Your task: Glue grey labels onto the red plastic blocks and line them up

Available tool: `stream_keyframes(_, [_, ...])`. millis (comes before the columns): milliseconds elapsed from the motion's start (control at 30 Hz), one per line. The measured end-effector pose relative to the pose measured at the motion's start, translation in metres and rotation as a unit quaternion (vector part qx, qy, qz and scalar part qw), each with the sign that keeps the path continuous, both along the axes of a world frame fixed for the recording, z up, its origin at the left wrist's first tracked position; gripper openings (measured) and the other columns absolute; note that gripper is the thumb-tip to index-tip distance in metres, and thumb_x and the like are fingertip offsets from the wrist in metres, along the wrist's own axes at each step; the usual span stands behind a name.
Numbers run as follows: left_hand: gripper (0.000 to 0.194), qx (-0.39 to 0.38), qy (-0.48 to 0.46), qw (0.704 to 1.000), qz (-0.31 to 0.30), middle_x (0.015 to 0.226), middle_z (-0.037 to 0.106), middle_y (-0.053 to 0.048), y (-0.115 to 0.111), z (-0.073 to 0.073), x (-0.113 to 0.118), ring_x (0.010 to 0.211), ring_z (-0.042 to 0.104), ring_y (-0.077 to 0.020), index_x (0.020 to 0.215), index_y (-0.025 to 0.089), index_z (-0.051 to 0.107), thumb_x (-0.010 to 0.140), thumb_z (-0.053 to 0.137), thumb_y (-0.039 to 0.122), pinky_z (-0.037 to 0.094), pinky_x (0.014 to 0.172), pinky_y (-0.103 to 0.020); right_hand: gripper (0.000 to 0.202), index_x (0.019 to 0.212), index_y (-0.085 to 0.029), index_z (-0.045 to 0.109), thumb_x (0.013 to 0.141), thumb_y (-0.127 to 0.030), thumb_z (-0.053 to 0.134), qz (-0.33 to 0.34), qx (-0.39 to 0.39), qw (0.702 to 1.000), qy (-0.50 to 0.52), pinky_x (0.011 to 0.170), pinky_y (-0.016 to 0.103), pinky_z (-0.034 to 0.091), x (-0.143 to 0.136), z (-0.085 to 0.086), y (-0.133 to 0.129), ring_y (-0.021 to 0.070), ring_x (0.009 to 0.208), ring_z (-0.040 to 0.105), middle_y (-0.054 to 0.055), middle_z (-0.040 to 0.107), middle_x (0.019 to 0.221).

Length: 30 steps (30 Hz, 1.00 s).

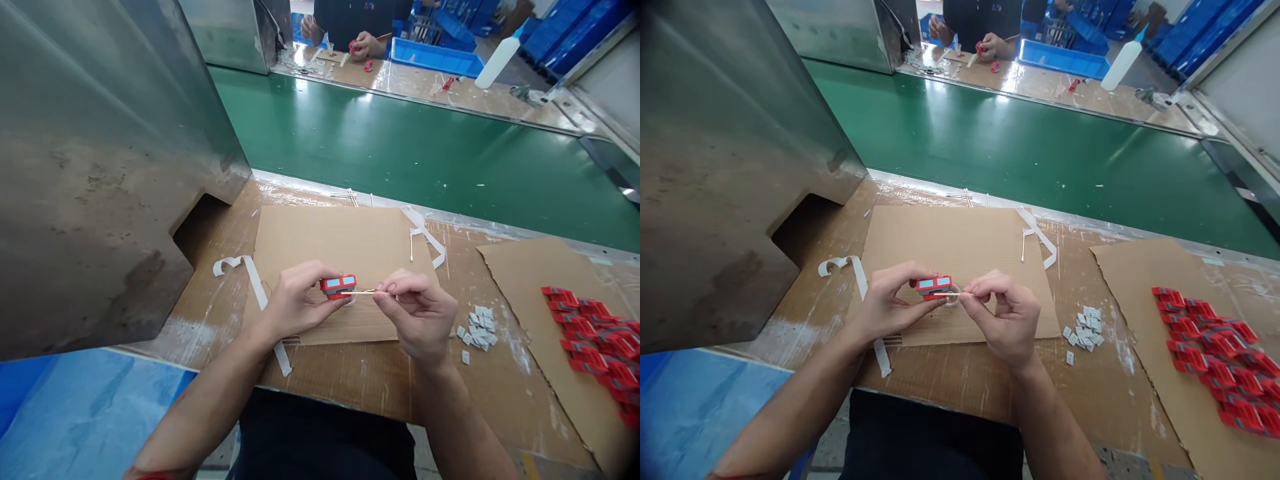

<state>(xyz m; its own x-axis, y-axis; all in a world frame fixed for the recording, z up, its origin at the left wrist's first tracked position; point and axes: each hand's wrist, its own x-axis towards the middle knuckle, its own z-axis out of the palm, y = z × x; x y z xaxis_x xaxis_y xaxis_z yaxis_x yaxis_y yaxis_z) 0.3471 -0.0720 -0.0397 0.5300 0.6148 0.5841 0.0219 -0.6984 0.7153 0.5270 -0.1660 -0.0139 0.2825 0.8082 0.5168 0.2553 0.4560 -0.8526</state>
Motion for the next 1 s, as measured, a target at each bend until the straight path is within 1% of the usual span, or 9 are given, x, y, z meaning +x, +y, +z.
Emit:
stream_keyframes(300, [0.022, -0.008, 0.011, 1.0, -0.007, 0.082, 0.073, -0.001, -0.0019, 0.0012, -0.0021, 0.071, 0.065, -0.0113, 0.098, 0.017, 0.07, 0.081, 0.083, 0.021, 0.048, 0.067, -0.023, 0.023, 0.087, -0.023, 0.067, 0.083, -0.002, 0.072, 0.014, -0.008, 0.999, -0.028, 0.064, 0.029, 0.049, 0.0003, -0.0064, 0.0007, 0.015, 0.073, 0.065, -0.001, 0.071, 0.079])
stream_keyframes(500, [0.02, -0.002, 0.007, 1.0, -0.007, 0.08, 0.072, -0.002, -0.0008, 0.0004, -0.0026, 0.069, 0.066, -0.0127, 0.098, 0.017, 0.071, 0.083, 0.082, 0.022, 0.049, 0.064, -0.024, 0.021, 0.086, -0.022, 0.066, 0.083, -0.003, 0.073, -0.001, -0.004, 0.998, -0.061, 0.062, 0.029, 0.05, 0.0043, -0.0037, -0.0005, 0.0151, 0.07, 0.064, 0.0, 0.071, 0.076])
stream_keyframes(633, [0.019, 0.003, 0.005, 1.0, -0.011, 0.081, 0.073, -0.003, 0.0, -0.0001, -0.0023, 0.069, 0.066, -0.0143, 0.099, 0.018, 0.07, 0.084, 0.08, 0.021, 0.05, 0.064, -0.025, 0.021, 0.086, -0.022, 0.066, 0.082, -0.003, 0.073, 0.012, 0.004, 0.997, -0.07, 0.062, 0.029, 0.051, 0.0021, -0.003, -0.0007, 0.0157, 0.069, 0.065, 0.0, 0.071, 0.076])
stream_keyframes(867, [0.016, 0.0, 0.017, 1.0, -0.006, 0.081, 0.074, -0.005, -0.0004, 0.0013, -0.0046, 0.068, 0.065, -0.0148, 0.099, 0.018, 0.071, 0.086, 0.078, 0.024, 0.049, 0.063, -0.026, 0.021, 0.085, -0.022, 0.065, 0.083, -0.003, 0.073, 0.001, 0.002, 0.998, -0.07, 0.061, 0.029, 0.051, 0.0006, -0.0059, -0.0001, 0.0152, 0.069, 0.064, 0.0, 0.07, 0.075])
stream_keyframes(1000, [0.017, -0.001, 0.014, 1.0, -0.002, 0.081, 0.074, -0.005, 0.0002, 0.0025, -0.0054, 0.068, 0.065, -0.0144, 0.1, 0.018, 0.07, 0.085, 0.078, 0.022, 0.05, 0.062, -0.026, 0.02, 0.085, -0.022, 0.065, 0.083, -0.004, 0.073, -0.002, 0.008, 0.998, -0.054, 0.061, 0.029, 0.051, 0.0072, -0.0009, -0.0022, 0.0153, 0.069, 0.064, 0.0, 0.069, 0.075])
